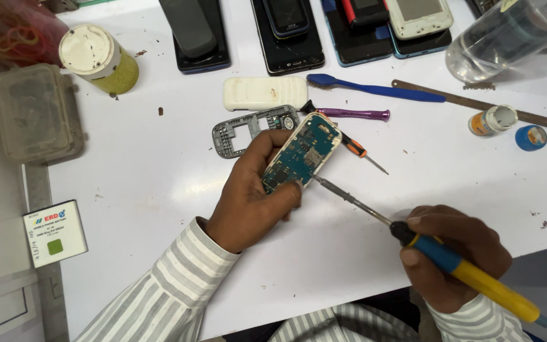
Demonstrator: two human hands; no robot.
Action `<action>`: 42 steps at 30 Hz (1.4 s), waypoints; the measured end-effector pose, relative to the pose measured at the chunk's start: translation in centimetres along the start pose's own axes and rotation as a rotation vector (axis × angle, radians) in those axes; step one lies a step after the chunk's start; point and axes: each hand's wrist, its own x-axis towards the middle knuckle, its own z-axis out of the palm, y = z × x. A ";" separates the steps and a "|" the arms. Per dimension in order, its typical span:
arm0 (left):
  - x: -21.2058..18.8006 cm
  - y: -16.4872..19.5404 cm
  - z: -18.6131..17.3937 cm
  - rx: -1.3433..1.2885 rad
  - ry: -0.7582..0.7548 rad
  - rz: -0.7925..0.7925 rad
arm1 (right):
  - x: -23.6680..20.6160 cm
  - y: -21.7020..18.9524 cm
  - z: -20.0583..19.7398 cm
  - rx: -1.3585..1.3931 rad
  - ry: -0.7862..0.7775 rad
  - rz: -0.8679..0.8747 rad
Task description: The person disassembles a feature phone on a white workbench, lifting the keypad and separating the housing, then works on the exposed motherboard with a screwdriver and a soldering iron, prying and reworking components on the board while holding the phone in one hand.
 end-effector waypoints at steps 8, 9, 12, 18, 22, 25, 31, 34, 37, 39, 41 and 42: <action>0.1 -0.1 -0.4 -0.011 0.045 0.027 | -0.3 0.6 -0.9 0.212 0.275 0.405; 0.1 -0.2 -0.3 -0.011 0.049 0.024 | -0.4 0.9 -1.4 0.329 0.312 0.427; 0.1 -0.2 -0.4 -0.007 0.067 0.001 | -0.9 2.1 -3.5 0.500 0.369 0.471; 0.2 -0.2 -0.5 -0.035 0.084 -0.044 | -2.3 3.5 -7.8 0.544 0.498 0.439; 0.2 -0.3 -0.6 -0.023 0.072 -0.016 | -2.8 3.3 -8.1 0.459 0.541 0.434; 0.2 -0.1 -0.3 -0.032 0.084 -0.054 | -2.6 3.0 -7.9 0.493 0.578 0.445; 0.4 0.6 2.1 -0.063 0.009 -0.093 | -2.9 2.3 -7.9 0.498 0.613 0.432; 0.5 0.9 3.8 -0.050 -0.048 -0.099 | -3.4 2.4 -8.7 0.568 0.637 0.393; 1.0 1.1 5.9 -0.094 -0.116 -0.127 | -4.2 2.8 -10.0 0.606 0.658 0.341; 1.6 1.2 7.5 -0.111 -0.169 -0.112 | -4.9 3.2 -10.8 0.637 0.689 0.318; 2.6 1.3 9.3 -0.122 -0.216 -0.113 | -5.4 3.7 -11.8 0.674 0.721 0.288; 3.2 1.2 10.2 -0.125 -0.233 -0.124 | -5.7 3.9 -12.3 0.693 0.731 0.269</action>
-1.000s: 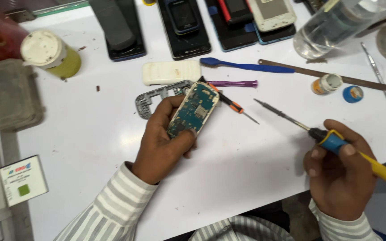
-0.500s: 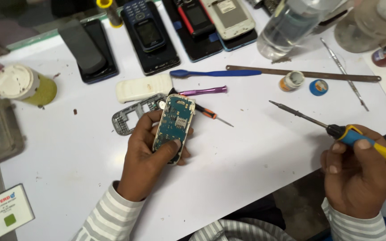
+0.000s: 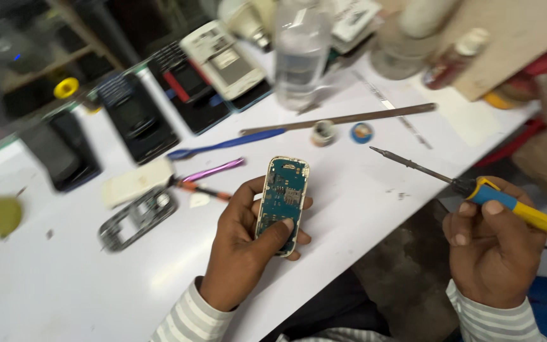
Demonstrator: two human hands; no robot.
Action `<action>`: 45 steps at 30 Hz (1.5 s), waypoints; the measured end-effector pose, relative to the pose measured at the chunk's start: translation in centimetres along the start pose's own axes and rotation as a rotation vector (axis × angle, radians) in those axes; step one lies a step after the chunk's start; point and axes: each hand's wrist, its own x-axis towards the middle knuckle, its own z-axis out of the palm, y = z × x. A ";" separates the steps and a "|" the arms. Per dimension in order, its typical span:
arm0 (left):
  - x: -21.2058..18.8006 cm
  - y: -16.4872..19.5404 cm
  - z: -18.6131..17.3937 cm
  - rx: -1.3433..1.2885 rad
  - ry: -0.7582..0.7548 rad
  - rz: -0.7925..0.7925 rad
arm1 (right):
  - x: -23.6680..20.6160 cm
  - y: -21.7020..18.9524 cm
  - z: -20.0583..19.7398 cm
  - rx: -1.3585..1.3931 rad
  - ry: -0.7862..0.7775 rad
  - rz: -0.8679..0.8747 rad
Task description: The person disassembles a feature phone on a white workbench, lifting the keypad and separating the housing, then works on the exposed motherboard with a screwdriver and a soldering iron, prying and reworking components on the board while holding the phone in one hand.
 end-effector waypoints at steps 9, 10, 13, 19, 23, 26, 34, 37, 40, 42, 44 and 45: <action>6.0 -2.1 8.2 -0.111 -0.234 -0.030 | 1.4 -2.9 -4.6 0.060 0.215 -0.206; 6.5 -2.3 9.1 -0.130 -0.255 -0.033 | 1.9 -3.4 -4.9 0.022 0.227 -0.232; 7.6 -2.9 11.5 -0.115 -0.287 -0.093 | 3.4 -5.0 -5.8 -0.088 0.295 -0.318; 9.9 -4.2 16.0 -0.161 -0.369 -0.116 | 8.3 -7.8 -8.8 -0.183 0.416 -0.487; 10.8 -4.8 18.8 -0.174 -0.420 -0.158 | 13.0 -9.0 -12.7 -0.285 0.434 -0.595; 11.2 -5.0 20.4 -0.209 -0.468 -0.171 | 16.8 -9.8 -15.9 -0.324 0.426 -0.669; 11.4 -4.8 21.7 -0.198 -0.506 -0.213 | 26.3 -12.8 -22.7 -0.397 0.537 -0.743; 11.5 -4.6 21.1 -0.173 -0.467 -0.224 | 28.7 -13.5 -23.4 -0.431 0.519 -0.719; 11.5 -4.4 20.6 -0.161 -0.425 -0.221 | 30.1 -13.7 -22.8 -0.581 0.458 -0.622; 11.3 -4.4 20.2 -0.160 -0.395 -0.232 | 30.9 -13.5 -22.0 -0.551 0.450 -0.534; 11.2 -4.4 20.0 -0.142 -0.374 -0.220 | 31.5 -13.5 -21.5 -0.544 0.458 -0.482; 11.0 -4.4 19.9 -0.126 -0.367 -0.204 | 31.7 -13.5 -21.3 -0.554 0.470 -0.474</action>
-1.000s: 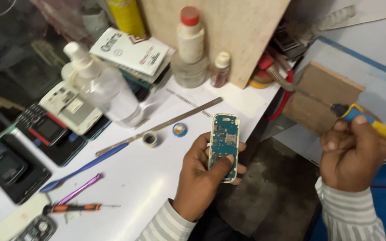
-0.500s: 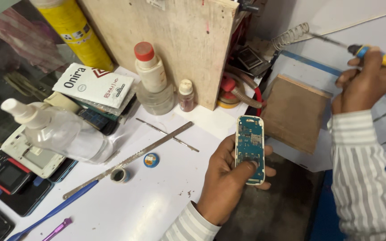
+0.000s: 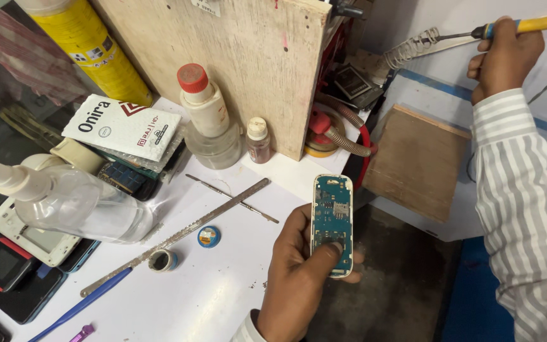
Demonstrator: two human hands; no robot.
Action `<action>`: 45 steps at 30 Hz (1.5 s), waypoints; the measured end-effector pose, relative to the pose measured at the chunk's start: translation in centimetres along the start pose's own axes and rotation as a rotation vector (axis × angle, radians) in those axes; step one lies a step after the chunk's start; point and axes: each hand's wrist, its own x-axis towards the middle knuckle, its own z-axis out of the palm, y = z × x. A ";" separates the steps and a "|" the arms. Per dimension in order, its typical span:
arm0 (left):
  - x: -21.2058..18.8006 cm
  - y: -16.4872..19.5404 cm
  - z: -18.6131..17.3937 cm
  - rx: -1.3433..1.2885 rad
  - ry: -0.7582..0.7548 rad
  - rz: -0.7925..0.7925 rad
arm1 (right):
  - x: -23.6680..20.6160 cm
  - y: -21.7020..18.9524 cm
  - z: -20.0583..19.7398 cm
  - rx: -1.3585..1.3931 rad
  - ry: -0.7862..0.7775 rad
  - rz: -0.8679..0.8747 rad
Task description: The person disassembles a feature phone on a white workbench, lifting the keypad and separating the housing, then works on the exposed motherboard with a screwdriver and a soldering iron, prying and reworking components on the board while holding the phone in one hand.
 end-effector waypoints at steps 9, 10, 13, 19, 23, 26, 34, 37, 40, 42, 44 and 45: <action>-1.1 -0.1 0.2 0.065 0.086 -0.037 | 0.3 0.4 1.0 -0.198 -0.114 -0.047; -1.3 -0.1 0.3 0.073 0.127 -0.081 | 0.2 0.5 1.4 -0.219 -0.148 0.049; -1.8 0.1 0.2 0.136 0.136 -0.079 | -0.6 1.0 2.1 -0.216 -0.127 0.085; -2.2 0.4 -0.1 0.115 0.188 -0.013 | -4.6 -0.5 2.7 -0.067 -0.075 0.174; -2.2 0.6 -0.1 0.109 0.187 -0.026 | -11.5 -3.4 1.8 0.095 -0.191 0.149; -2.4 0.5 -0.1 0.068 0.159 0.013 | -18.5 -5.9 1.6 0.171 -0.283 0.215; -3.1 0.7 -0.4 0.088 0.095 0.084 | -30.8 -11.1 3.5 0.329 -0.504 0.496; -3.6 0.8 -0.8 0.104 0.094 0.150 | -32.5 -11.8 4.0 0.338 -0.535 0.507; -4.4 1.0 -1.1 0.126 0.104 0.194 | -33.9 -11.9 4.7 0.359 -0.558 0.517; -5.1 1.2 -1.5 0.152 0.127 0.197 | -34.6 -12.0 5.0 0.359 -0.571 0.524; -5.9 1.4 -1.8 0.196 0.145 0.206 | -35.3 -12.3 5.2 0.378 -0.588 0.508; -6.4 1.6 -2.1 0.230 0.154 0.213 | -35.7 -12.5 5.3 0.389 -0.598 0.502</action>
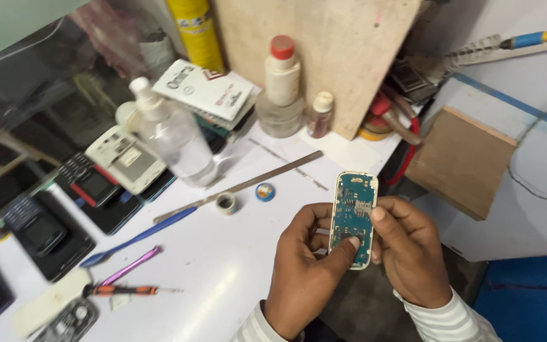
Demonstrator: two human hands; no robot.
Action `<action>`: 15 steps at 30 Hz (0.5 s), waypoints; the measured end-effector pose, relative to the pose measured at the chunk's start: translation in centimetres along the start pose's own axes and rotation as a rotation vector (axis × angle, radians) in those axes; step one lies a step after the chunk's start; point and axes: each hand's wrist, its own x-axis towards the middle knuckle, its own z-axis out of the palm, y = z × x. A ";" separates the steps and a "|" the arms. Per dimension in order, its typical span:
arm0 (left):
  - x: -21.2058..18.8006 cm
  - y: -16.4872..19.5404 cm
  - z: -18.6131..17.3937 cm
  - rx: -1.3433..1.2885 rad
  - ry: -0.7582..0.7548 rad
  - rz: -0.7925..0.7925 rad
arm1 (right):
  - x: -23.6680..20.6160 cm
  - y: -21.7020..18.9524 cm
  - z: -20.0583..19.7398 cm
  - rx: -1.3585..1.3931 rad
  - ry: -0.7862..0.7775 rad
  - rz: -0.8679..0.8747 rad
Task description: The person disassembles a feature phone on a white workbench, lifting the keypad and separating the housing, then works on the exposed motherboard with a screwdriver and a soldering iron, prying and reworking components on the board while holding the phone in one hand.
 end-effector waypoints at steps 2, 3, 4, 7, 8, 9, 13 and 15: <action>-1.0 0.4 -1.0 0.021 0.011 0.004 | -0.6 0.1 0.7 0.007 -0.020 0.022; -1.6 0.6 -1.6 0.007 0.018 0.000 | -0.8 0.2 1.1 0.012 -0.033 0.037; -2.3 0.7 -2.2 -0.008 0.028 -0.004 | -1.1 0.3 1.5 0.006 -0.045 0.051; -4.5 0.8 -4.1 -0.050 0.086 -0.020 | -1.8 0.8 3.0 -0.011 -0.114 0.108; -5.3 0.7 -4.7 -0.059 0.118 -0.027 | -2.1 0.9 3.5 -0.023 -0.149 0.131; -6.1 0.6 -5.4 -0.068 0.151 -0.034 | -2.3 1.1 4.1 -0.034 -0.185 0.154; -9.2 -0.5 -7.7 -0.125 0.255 -0.051 | -3.2 2.4 6.5 -0.049 -0.268 0.268; -10.6 -1.0 -8.6 -0.134 0.312 -0.058 | -3.5 3.0 7.5 -0.091 -0.309 0.299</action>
